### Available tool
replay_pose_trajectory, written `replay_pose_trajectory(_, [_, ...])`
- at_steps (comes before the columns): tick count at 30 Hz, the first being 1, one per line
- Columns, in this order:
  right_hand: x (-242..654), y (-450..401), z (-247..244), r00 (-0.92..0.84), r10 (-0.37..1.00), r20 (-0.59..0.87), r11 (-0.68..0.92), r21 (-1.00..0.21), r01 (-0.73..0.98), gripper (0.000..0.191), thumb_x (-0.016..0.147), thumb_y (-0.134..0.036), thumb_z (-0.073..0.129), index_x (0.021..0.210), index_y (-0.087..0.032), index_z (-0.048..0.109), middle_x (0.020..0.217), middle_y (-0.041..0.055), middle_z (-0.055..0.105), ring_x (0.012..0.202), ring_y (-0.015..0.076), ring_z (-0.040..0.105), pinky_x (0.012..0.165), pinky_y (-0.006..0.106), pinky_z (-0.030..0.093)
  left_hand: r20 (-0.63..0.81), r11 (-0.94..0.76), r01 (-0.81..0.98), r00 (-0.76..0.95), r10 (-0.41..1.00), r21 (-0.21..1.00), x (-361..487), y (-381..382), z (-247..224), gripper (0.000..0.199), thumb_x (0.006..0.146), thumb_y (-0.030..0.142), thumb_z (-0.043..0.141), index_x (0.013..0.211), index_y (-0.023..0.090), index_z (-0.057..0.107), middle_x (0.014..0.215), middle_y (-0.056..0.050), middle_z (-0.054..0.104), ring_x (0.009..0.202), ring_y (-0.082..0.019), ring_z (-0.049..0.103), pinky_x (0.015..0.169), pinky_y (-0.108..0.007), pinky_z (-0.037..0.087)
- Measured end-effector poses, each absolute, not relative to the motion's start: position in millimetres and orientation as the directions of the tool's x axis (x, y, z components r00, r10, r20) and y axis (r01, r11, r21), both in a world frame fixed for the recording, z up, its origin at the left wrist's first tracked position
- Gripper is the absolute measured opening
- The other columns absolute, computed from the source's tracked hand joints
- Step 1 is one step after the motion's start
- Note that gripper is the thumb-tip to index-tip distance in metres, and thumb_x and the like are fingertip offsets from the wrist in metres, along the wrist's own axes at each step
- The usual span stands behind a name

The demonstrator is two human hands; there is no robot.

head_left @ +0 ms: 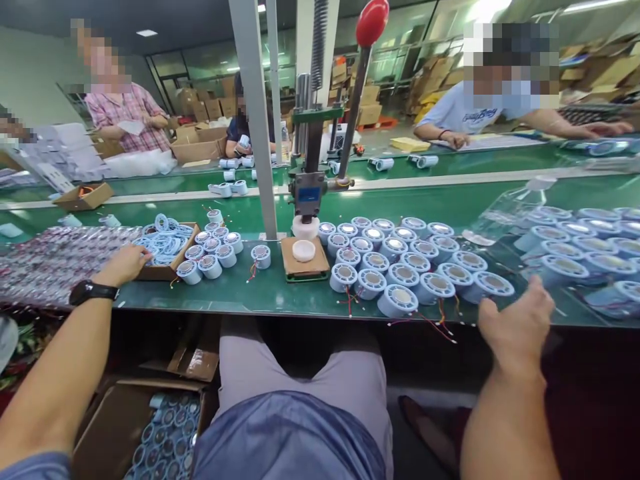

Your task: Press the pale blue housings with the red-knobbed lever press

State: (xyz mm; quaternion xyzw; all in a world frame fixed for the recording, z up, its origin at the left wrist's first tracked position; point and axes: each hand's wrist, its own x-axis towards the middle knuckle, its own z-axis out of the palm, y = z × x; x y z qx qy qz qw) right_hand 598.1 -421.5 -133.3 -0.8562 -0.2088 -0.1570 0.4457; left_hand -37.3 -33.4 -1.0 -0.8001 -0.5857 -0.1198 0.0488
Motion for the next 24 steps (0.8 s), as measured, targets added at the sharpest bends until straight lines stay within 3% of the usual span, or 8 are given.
replay_pose_trajectory(4, [543, -416, -139, 0.751, 0.036, 0.659, -0.455, -0.659, 0.599, 0.062, 0.069, -0.011, 0.058, 0.131, -0.007, 0.054, 0.125, 0.0248, 0.054, 0.125, 0.0351, 0.049, 0.108, 0.049, 0.041, 0.295, -0.35, 0.934, 0.315, 0.902, 0.074, -38, -42, 5, 0.034, 0.095, 0.045, 0.034, 0.082, 0.019, 0.051, 0.1, -0.001, 0.064, 0.109, -0.018, 0.053, 0.106, -0.037, 0.041])
replay_pose_trajectory(8, [466, -394, -132, 0.549, -0.007, 0.836, -0.151, -0.544, 0.826, 0.031, 0.079, -0.017, 0.053, 0.108, -0.013, 0.064, 0.102, 0.0148, 0.064, 0.099, 0.0261, 0.064, 0.088, 0.044, 0.054, 0.419, -0.424, 0.898, 0.343, 0.841, 0.117, -19, -78, 10, 0.023, 0.096, 0.039, 0.031, 0.098, 0.022, 0.047, 0.128, 0.0, 0.056, 0.124, -0.017, 0.048, 0.111, -0.038, 0.038])
replay_pose_trajectory(11, [407, -368, -125, 0.464, 0.226, 0.856, 0.152, -0.502, 0.851, 0.016, 0.085, -0.014, 0.052, 0.097, -0.015, 0.064, 0.09, 0.0076, 0.066, 0.088, 0.0184, 0.066, 0.082, 0.035, 0.055, 0.477, -0.628, 0.752, 0.486, 0.733, 0.199, 22, -134, -8, 0.022, 0.096, 0.037, 0.034, 0.1, 0.023, 0.051, 0.137, -0.005, 0.055, 0.126, -0.021, 0.052, 0.109, -0.037, 0.041])
replay_pose_trajectory(15, [350, -328, -126, 0.336, 0.515, 0.789, 0.377, -0.56, 0.738, 0.019, 0.09, -0.014, 0.046, 0.091, -0.016, 0.064, 0.084, 0.0053, 0.066, 0.081, 0.0137, 0.065, 0.075, 0.027, 0.055, 0.281, -0.777, 0.598, 0.725, 0.629, 0.197, 93, -194, -63, 0.017, 0.094, 0.025, 0.042, 0.097, 0.021, 0.058, 0.137, -0.011, 0.057, 0.127, -0.025, 0.053, 0.108, -0.041, 0.043])
replay_pose_trajectory(20, [316, -270, -135, 0.232, 0.662, 0.713, 0.392, -0.593, 0.703, 0.029, 0.091, -0.015, 0.039, 0.1, -0.017, 0.067, 0.095, 0.0078, 0.064, 0.089, 0.0147, 0.064, 0.082, 0.028, 0.055, 0.231, -0.688, 0.701, 0.65, 0.724, 0.185, 130, -191, -115, 0.01, 0.091, 0.02, 0.054, 0.099, 0.019, 0.059, 0.134, -0.013, 0.059, 0.124, -0.027, 0.054, 0.099, -0.046, 0.048])
replay_pose_trajectory(24, [298, -205, -132, 0.221, 0.764, 0.607, 0.296, -0.633, 0.716, 0.046, 0.086, -0.015, 0.044, 0.13, -0.016, 0.059, 0.131, 0.0168, 0.05, 0.124, 0.0262, 0.052, 0.105, 0.046, 0.046, 0.306, -0.671, 0.691, 0.6, 0.74, 0.268, 123, -182, -124, 0.007, 0.089, 0.024, 0.061, 0.094, 0.02, 0.06, 0.129, -0.011, 0.061, 0.12, -0.026, 0.056, 0.098, -0.045, 0.048])
